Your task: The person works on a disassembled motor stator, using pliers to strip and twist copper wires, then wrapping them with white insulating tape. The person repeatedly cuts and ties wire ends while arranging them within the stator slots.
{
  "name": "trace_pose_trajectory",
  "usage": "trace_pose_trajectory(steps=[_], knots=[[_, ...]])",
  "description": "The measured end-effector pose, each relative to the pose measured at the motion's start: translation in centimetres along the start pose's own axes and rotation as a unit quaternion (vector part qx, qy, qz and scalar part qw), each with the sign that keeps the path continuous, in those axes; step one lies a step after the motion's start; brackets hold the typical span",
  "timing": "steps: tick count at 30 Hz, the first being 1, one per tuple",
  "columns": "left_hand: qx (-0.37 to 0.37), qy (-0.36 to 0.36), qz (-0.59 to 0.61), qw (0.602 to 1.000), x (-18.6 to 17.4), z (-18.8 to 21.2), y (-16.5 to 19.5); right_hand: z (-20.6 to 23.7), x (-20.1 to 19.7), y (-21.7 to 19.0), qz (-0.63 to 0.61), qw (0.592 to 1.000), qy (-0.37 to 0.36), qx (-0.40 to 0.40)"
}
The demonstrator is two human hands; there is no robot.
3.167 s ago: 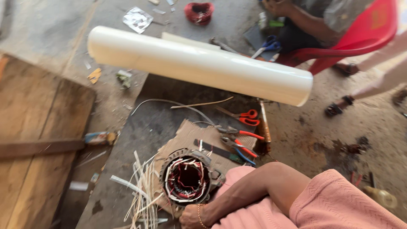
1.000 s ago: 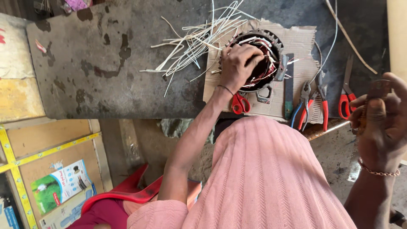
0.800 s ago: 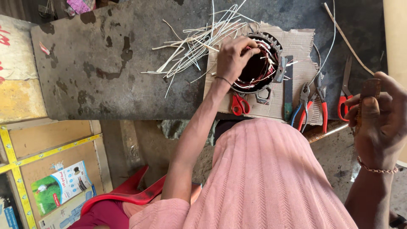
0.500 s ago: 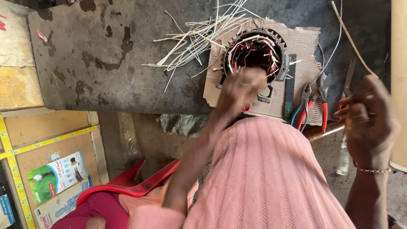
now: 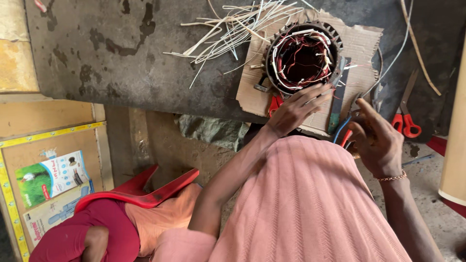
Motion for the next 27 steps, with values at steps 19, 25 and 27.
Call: trace_pose_trajectory(steps=[19, 25, 27], knots=[[0.121, -0.057, 0.0, 0.991, 3.7, -0.3, 0.9, 2.4, -0.9, 2.8, -0.006, 0.996, 0.058, 0.064], [0.131, -0.033, 0.052, 0.989, 1.2, -1.0, 3.0, 1.4, -0.5, 2.9, 0.01, 0.998, 0.037, 0.055], [0.154, -0.024, 0.08, 0.985, 0.9, -1.2, 4.7, 1.1, -0.8, 2.8, 0.024, 0.998, 0.039, 0.045]])
Point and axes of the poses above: each hand's wrist, its own z-axis away from the middle knuckle, its own x-axis out of the palm, y = z × x, the point moved 10 cm from there along -z, towards the middle knuckle, and after that the axes turned 2 degrees about -z, right-handed, at the moved point
